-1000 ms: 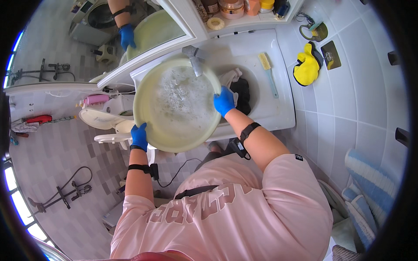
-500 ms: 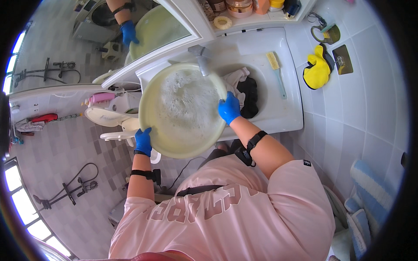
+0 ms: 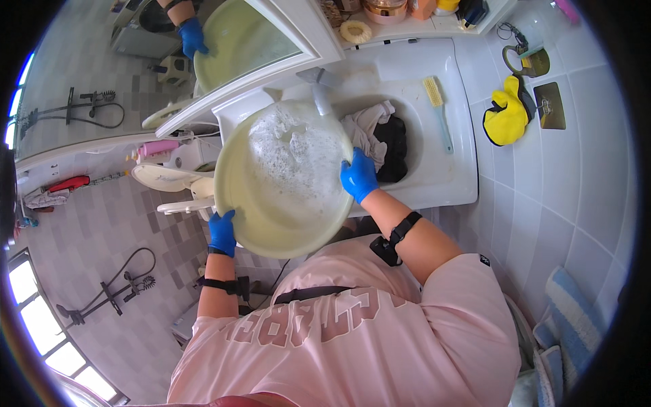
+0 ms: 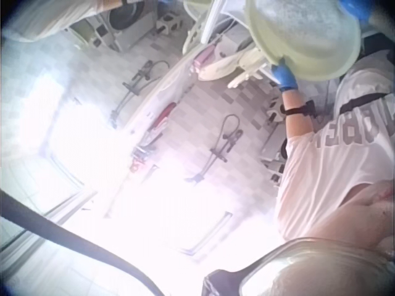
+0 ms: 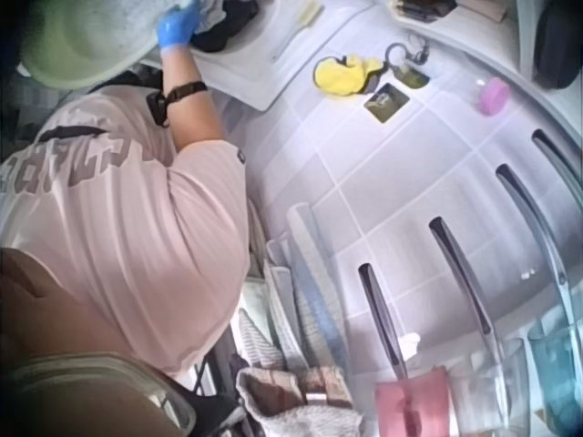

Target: Hand washing and rinsing dark and light clothing in a basin inside a bathroom.

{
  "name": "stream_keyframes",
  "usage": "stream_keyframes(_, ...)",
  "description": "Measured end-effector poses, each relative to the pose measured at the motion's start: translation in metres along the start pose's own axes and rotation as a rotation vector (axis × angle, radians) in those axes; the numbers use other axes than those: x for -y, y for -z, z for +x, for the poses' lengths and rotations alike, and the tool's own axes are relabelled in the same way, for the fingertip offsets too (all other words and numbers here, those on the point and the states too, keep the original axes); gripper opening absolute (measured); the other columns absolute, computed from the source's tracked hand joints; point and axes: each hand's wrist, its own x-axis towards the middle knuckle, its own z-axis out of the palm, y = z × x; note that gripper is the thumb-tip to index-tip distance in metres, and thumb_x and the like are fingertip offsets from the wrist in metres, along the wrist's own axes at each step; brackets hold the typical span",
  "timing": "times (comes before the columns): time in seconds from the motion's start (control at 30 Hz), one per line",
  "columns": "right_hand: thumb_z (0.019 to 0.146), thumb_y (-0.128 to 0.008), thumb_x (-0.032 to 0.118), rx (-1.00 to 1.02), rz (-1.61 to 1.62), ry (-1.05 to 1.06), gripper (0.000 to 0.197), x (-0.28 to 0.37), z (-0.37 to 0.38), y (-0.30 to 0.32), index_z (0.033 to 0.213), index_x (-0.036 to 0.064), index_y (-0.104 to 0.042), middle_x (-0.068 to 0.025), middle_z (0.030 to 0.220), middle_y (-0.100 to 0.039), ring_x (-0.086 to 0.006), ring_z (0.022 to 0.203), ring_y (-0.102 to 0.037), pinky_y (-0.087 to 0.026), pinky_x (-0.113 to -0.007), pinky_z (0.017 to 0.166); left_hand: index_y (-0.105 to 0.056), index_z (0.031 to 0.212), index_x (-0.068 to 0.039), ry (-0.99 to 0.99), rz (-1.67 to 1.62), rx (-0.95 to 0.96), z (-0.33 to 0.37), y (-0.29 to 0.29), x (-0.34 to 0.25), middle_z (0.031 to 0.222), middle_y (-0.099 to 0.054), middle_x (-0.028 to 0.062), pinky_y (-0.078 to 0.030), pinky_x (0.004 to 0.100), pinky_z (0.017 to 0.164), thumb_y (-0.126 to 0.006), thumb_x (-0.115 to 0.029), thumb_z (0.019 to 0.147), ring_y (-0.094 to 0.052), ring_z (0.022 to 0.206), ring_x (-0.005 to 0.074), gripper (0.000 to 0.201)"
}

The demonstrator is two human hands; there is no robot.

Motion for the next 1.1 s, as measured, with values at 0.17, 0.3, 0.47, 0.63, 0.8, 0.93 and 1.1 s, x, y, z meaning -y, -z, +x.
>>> stream_keyframes(0.17, 0.085, -0.064, 0.011, 0.079, 0.016, 0.009, 0.027, 0.027, -0.005, 0.002, 0.104, -0.0055, -0.056, -0.0313, 0.09, -0.066, -0.0492, 0.087, -0.065, -0.053, -0.053, 0.077, -0.064, 0.118, 0.007, 0.062, -0.112, -0.083, -0.024, 0.016, 0.028, 0.104, -0.071, 0.0133, -0.058, 0.0366, 0.075, -0.064, -0.002, 0.089, -0.07, 0.086, 0.0255, 0.03)
stream_keyframes(0.3, 0.086, -0.063, 0.01, 0.093, -0.002, 0.089, 0.036, 0.049, -0.013, 0.0, 0.116, -0.007, -0.055, -0.0317, 0.095, -0.067, -0.049, 0.09, -0.065, -0.053, -0.053, 0.079, -0.063, 0.12, 0.006, 0.098, -0.171, -0.141, -0.035, 0.031, 0.062, 0.107, -0.071, 0.0137, -0.058, 0.0369, 0.078, -0.064, -0.002, 0.09, -0.07, 0.089, 0.0252, 0.031)
stream_keyframes(0.47, 0.086, -0.062, 0.011, 0.105, -0.062, 0.108, 0.044, 0.051, -0.023, -0.013, 0.124, -0.0078, -0.053, -0.0318, 0.095, -0.067, -0.0485, 0.09, -0.065, -0.053, -0.052, 0.079, -0.062, 0.123, 0.006, 0.087, -0.142, -0.162, -0.041, 0.04, 0.074, 0.109, -0.07, 0.0134, -0.056, 0.0361, 0.08, -0.064, -0.003, 0.091, -0.069, 0.092, 0.0238, 0.034)
stream_keyframes(0.63, 0.086, -0.064, 0.014, 0.193, -0.015, 0.114, 0.031, 0.049, -0.011, -0.006, 0.11, -0.0049, -0.059, -0.0302, 0.092, -0.067, -0.0498, 0.088, -0.064, -0.052, -0.052, 0.077, -0.065, 0.116, 0.006, 0.028, -0.16, -0.19, -0.041, 0.039, 0.078, 0.101, -0.072, 0.0112, -0.055, 0.0341, 0.075, -0.064, -0.005, 0.09, -0.069, 0.084, 0.0202, 0.028)
stream_keyframes(0.8, 0.09, -0.072, 0.025, 0.456, 0.494, 0.001, 0.039, 0.036, 0.048, -0.009, 0.114, -0.0034, -0.062, -0.0122, 0.099, -0.068, -0.0189, 0.09, -0.064, -0.051, -0.036, 0.082, -0.063, 0.12, 0.006, 0.047, -0.164, -0.2, -0.039, 0.036, 0.075, 0.105, -0.071, 0.0132, -0.057, 0.0347, 0.077, -0.064, -0.004, 0.091, -0.07, 0.089, 0.0225, 0.031)
stream_keyframes(0.93, 0.094, -0.068, 0.023, 0.672, 0.821, -0.197, 0.041, 0.069, 0.065, -0.009, 0.127, 0.0008, -0.06, -0.006, 0.116, -0.066, -0.0156, 0.104, -0.061, -0.049, -0.032, 0.093, -0.062, 0.12, 0.007, 0.05, -0.229, -0.194, -0.044, 0.03, 0.059, 0.106, -0.071, 0.0146, -0.058, 0.0356, 0.076, -0.063, -0.004, 0.091, -0.07, 0.089, 0.0237, 0.031)
stream_keyframes(1.1, 0.097, -0.063, 0.025, 0.82, 0.931, -0.291, 0.045, 0.082, 0.068, -0.01, 0.135, 0.002, -0.056, -0.0085, 0.122, -0.065, -0.0179, 0.109, -0.062, -0.049, -0.033, 0.097, -0.06, 0.125, 0.006, 0.046, -0.417, -0.178, -0.044, 0.028, 0.068, 0.111, -0.069, 0.0153, -0.058, 0.037, 0.079, -0.062, -0.001, 0.091, -0.07, 0.093, 0.0263, 0.035)
